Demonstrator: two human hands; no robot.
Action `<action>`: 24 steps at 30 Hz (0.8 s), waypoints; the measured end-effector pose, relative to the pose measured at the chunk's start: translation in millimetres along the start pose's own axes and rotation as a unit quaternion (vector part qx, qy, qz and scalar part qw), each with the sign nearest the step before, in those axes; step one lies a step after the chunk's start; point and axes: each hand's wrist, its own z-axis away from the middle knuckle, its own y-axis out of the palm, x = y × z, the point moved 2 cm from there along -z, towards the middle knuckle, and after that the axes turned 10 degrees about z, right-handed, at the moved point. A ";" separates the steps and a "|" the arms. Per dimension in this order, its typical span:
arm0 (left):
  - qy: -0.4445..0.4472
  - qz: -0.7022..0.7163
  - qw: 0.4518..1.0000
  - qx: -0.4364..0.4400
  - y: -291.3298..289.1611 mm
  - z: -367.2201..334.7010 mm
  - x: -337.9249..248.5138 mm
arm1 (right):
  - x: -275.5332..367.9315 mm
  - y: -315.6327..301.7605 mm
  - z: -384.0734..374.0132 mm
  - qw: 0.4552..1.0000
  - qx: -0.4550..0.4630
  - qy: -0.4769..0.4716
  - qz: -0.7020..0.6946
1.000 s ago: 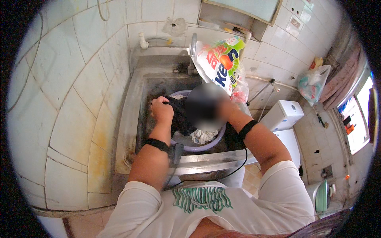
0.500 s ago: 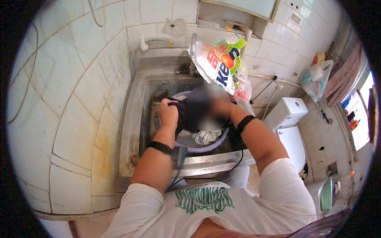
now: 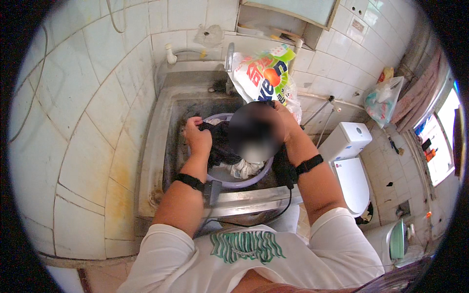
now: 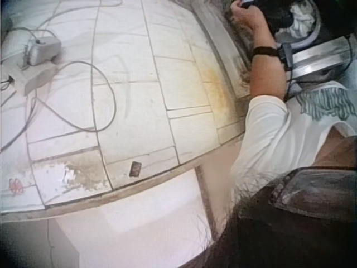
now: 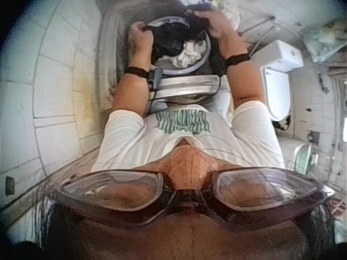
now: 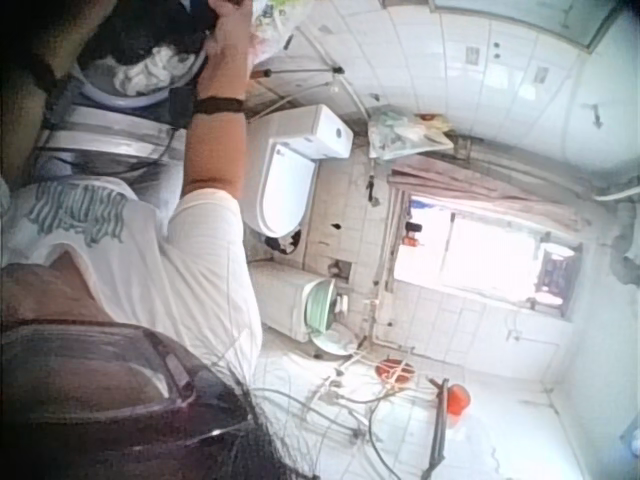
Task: The person washes clothes by hand in a basin, scrubbing the fabric with their hands and using soap from a detergent bag. The person handles several garments one at a time while scrubbing them in the water.
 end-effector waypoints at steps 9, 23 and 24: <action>-0.323 0.397 0.750 0.419 16.9 56.9 -45.3 | -67.1 2.2 -5.2 0.965 0.065 -0.110 0.231; -0.124 0.264 0.903 0.316 22.8 42.7 -16.7 | -97.4 -9.0 -14.8 0.962 -0.099 -0.077 0.244; -0.160 0.270 0.895 0.318 21.7 46.4 -24.4 | -100.8 -12.0 -18.7 0.967 -0.080 -0.099 0.222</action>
